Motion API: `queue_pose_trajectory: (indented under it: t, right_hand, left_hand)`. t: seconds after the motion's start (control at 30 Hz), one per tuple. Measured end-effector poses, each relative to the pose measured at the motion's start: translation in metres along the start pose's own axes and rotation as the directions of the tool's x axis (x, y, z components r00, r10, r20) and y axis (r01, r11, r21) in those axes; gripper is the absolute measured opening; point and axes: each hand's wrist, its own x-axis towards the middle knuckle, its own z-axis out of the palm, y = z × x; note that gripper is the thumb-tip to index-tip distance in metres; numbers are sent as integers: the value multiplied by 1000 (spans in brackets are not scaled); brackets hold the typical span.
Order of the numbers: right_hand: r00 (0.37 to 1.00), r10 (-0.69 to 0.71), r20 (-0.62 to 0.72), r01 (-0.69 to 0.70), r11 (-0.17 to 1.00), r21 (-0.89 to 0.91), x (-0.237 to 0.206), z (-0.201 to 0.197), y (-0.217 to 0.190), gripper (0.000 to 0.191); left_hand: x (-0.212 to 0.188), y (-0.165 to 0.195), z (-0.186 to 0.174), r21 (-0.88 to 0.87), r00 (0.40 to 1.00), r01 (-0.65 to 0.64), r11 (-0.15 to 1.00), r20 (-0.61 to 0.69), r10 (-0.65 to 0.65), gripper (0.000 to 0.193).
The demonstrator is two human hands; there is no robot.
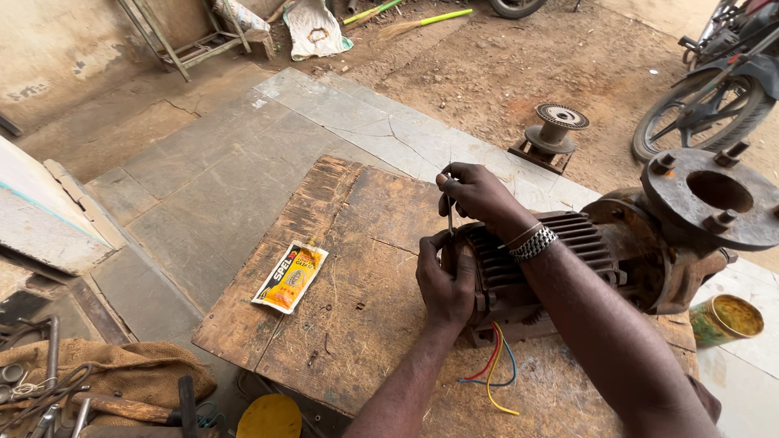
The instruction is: The person works on a rusty water pump motor set on a wooden board across their lap. They unscrew the terminal box cover, handle the red, yellow and blue wires, apply sealant from a SPEL packet to a component, and use pliers to tighten and adjust parts on the motor.
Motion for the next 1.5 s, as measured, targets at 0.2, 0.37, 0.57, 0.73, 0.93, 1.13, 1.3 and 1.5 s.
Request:
queue_pose_trajectory:
  t: [0.2,0.37,0.57,0.73,0.93,1.13,1.3,1.5]
  right_hand:
    - [998,-58,-8,57,996,-64,-13,-2,-13,29]
    - [990,-132,-39,125,982,-144,-20,-5,-18,30]
    - [973,-227,-27,217,954,-207,-31,-7,-22,29]
    - [956,-293,22,287,914,-288,-38,-14,-27,27]
    - [941,-330,77,338,917,-213,-38,-15,-26,22]
    - [890,-414,-190,421,907,-7,-39,-10,-17,23]
    - [934,-349,-72,352,936,33,-23,-8,-4,27]
    - [983,-178,-55,182,979,87,2,-8,17,31]
  left_hand:
    - [0,-6,-1,-10,1000,1,1000,17,-1,57]
    - [0,-7,-4,-8,1000,-9,1000,30,9,54]
    - [1,-3,-5,34,999,-38,999,13,38,52]
    - [2,3,-5,31,1000,24,999,18,-24,52]
    - [0,7,-3,-4,1000,18,1000,-2,-18,49]
    - [-4,11,-1,-10,997,74,997,-4,-75,48]
    - [-4,11,1,21,999,29,999,-40,-28,47]
    - [-5,6,4,90,999,24,996,-32,-21,49]
